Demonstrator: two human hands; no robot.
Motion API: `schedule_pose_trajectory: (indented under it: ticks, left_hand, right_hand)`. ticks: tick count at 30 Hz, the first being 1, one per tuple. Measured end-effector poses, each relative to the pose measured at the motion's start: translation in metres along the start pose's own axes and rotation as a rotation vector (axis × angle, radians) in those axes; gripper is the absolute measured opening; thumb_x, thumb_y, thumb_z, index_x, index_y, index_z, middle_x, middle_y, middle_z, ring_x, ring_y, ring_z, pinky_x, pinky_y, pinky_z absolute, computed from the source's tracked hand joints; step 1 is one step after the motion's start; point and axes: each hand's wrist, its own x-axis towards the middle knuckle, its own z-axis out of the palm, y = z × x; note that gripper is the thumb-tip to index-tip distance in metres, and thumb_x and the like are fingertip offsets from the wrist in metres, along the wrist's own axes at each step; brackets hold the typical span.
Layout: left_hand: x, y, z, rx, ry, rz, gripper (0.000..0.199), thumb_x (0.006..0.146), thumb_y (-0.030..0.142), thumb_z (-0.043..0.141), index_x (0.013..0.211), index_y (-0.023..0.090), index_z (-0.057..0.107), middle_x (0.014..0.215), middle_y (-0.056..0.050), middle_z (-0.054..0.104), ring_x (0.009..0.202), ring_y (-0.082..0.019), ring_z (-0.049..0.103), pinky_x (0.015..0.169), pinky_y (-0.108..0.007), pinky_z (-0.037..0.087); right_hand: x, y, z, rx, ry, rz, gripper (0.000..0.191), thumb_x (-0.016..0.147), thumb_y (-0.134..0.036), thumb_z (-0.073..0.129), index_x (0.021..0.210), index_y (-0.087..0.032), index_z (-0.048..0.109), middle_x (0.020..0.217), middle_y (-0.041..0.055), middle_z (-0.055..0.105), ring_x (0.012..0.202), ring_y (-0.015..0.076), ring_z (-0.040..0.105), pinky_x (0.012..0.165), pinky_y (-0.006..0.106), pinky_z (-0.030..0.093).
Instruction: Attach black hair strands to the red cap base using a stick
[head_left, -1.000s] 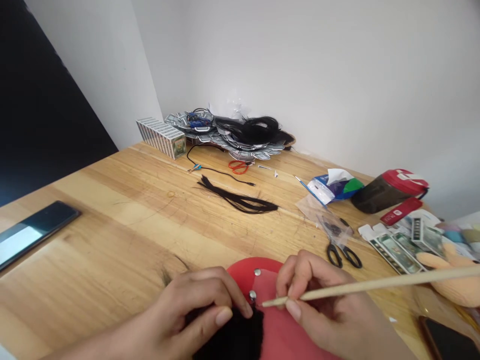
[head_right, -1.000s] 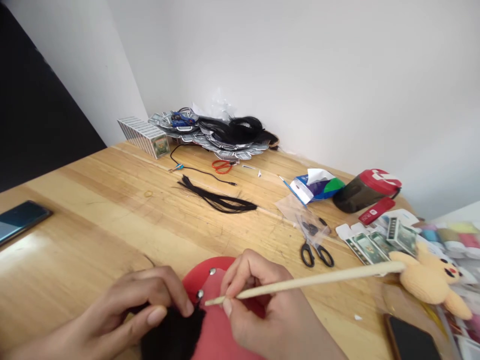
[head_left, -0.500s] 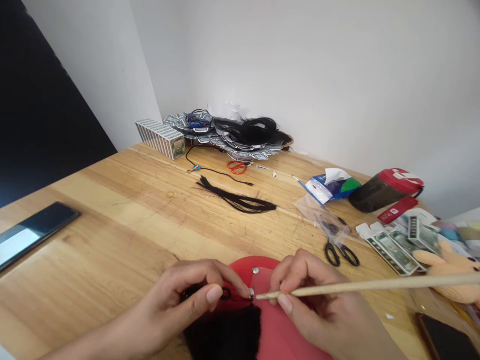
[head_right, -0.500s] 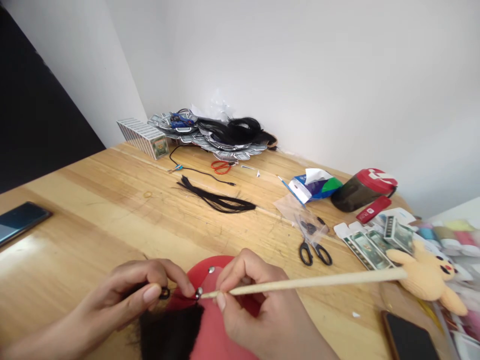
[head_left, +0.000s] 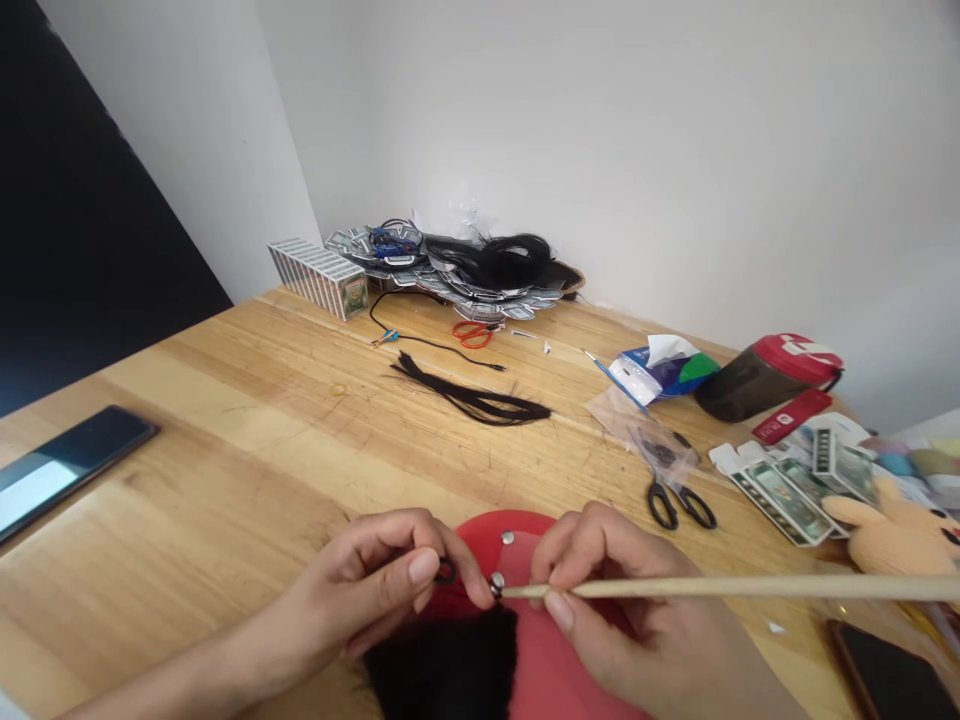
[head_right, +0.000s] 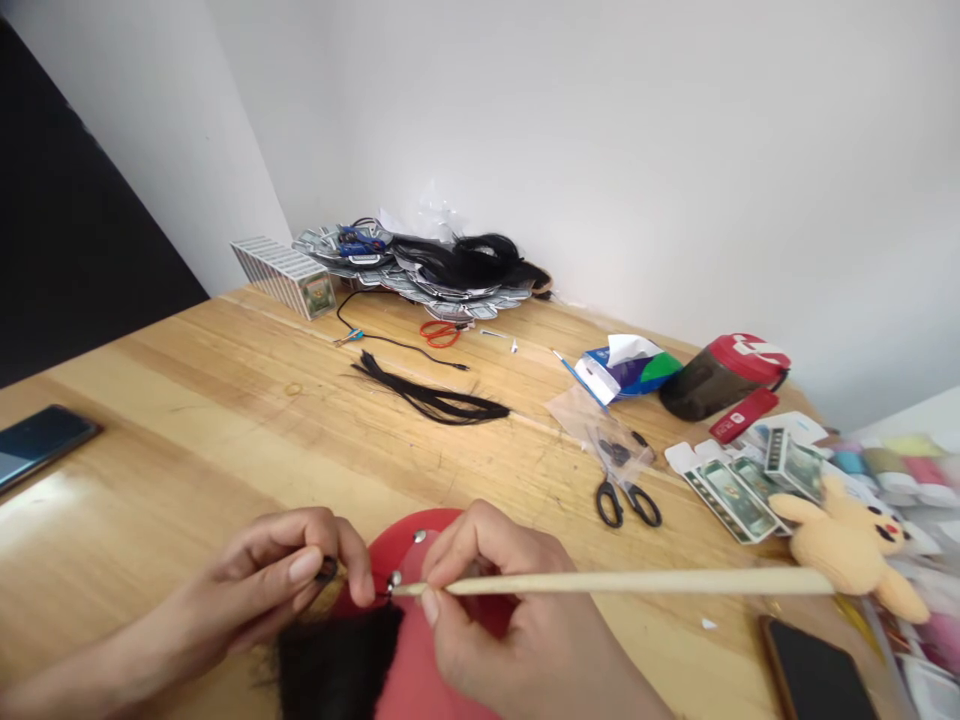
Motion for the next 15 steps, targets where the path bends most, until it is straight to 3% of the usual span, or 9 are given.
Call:
schedule_pose_trajectory:
  ticks: [2, 11, 15]
  left_hand:
    - [0.0011, -0.0004, -0.0009, -0.043, -0.028, 0.005, 0.029, 0.096, 0.038, 0.05, 0.08, 0.014, 0.057, 0.094, -0.008, 0.07, 0.037, 0.002, 0.025, 0.036, -0.016, 0.013]
    - [0.0005, 0.003, 0.0006, 0.021, -0.005, 0.009, 0.033, 0.094, 0.044, 0.051, 0.085, 0.014, 0.061, 0.085, -0.006, 0.065, 0.039, 0.001, 0.025, 0.036, -0.017, 0.013]
    - [0.0014, 0.0053, 0.002, 0.06, 0.01, -0.007, 0.036, 0.093, 0.046, 0.051, 0.085, 0.013, 0.063, 0.084, -0.005, 0.064, 0.04, 0.0, 0.025, 0.037, -0.018, 0.013]
  right_hand:
    - [-0.0002, 0.0011, -0.0011, -0.011, -0.017, 0.001, 0.02, 0.076, -0.004, 0.054, 0.073, -0.023, 0.051, 0.074, -0.0024, 0.065, 0.064, 0.0119, 0.06, 0.058, 0.022, 0.047]
    - [0.0017, -0.0062, 0.0009, 0.207, 0.007, 0.176, 0.017, 0.076, -0.011, 0.059, 0.069, -0.023, 0.05, 0.071, -0.0026, 0.065, 0.066, 0.0129, 0.057, 0.059, 0.024, 0.044]
    - [0.0006, -0.0056, -0.0002, 0.332, 0.003, 0.23, 0.015, 0.083, -0.021, 0.062, 0.071, -0.022, 0.053, 0.07, -0.0023, 0.064, 0.069, 0.0138, 0.061, 0.065, 0.026, 0.044]
